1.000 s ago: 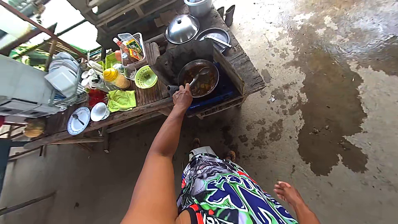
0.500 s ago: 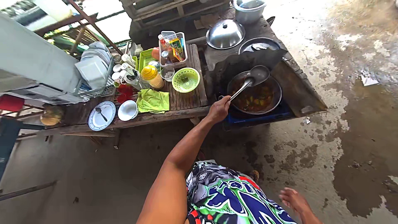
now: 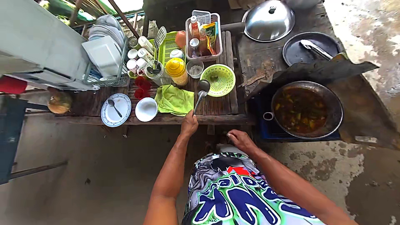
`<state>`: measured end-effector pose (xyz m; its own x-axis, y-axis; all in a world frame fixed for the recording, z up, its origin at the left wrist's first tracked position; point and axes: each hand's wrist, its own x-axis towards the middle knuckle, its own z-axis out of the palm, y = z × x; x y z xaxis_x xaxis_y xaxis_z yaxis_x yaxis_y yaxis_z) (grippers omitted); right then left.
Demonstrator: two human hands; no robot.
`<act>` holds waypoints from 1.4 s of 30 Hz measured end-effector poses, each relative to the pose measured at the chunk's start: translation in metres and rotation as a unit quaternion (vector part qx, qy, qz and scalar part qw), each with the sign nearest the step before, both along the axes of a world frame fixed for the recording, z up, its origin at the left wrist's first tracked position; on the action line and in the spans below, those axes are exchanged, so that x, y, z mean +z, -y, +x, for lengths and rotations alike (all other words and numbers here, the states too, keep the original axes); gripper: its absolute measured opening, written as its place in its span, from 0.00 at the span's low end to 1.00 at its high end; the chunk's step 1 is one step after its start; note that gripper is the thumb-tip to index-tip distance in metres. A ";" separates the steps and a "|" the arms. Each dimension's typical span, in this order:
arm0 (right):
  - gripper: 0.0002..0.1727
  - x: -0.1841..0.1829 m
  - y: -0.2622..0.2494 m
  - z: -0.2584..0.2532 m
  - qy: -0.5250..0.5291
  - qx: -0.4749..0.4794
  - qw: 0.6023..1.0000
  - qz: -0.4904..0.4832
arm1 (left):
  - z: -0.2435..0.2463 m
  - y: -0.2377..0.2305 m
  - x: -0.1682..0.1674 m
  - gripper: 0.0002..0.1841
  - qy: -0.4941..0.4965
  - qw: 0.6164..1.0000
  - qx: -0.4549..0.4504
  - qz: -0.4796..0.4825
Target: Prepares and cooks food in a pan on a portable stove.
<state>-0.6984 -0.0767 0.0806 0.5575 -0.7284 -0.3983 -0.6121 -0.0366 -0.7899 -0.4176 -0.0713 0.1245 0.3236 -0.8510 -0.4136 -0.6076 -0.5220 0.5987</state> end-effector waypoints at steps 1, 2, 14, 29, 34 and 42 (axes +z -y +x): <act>0.19 0.007 0.020 0.019 0.011 -0.008 1.000 -0.018 | 0.007 0.001 0.006 0.20 0.015 1.000 0.001 0.001; 0.19 0.014 0.042 0.039 0.023 -0.021 0.999 -0.030 | 0.016 0.004 0.013 0.21 0.032 0.999 0.001 0.005; 0.19 0.046 0.319 0.215 -0.030 0.052 0.983 -0.174 | 0.081 0.017 0.010 0.23 0.086 0.993 0.000 0.078; 0.14 0.003 0.424 0.319 -0.343 0.224 0.902 -0.135 | 0.155 0.097 0.004 0.29 -0.020 0.975 -0.204 0.089; 0.12 0.045 0.408 0.302 -0.287 0.187 0.910 -0.232 | 0.144 0.140 0.025 0.32 0.038 0.956 -0.246 0.153; 0.09 0.108 0.349 0.214 -0.049 -0.045 0.932 -0.356 | 0.083 0.203 0.050 0.23 0.163 0.939 -0.234 0.195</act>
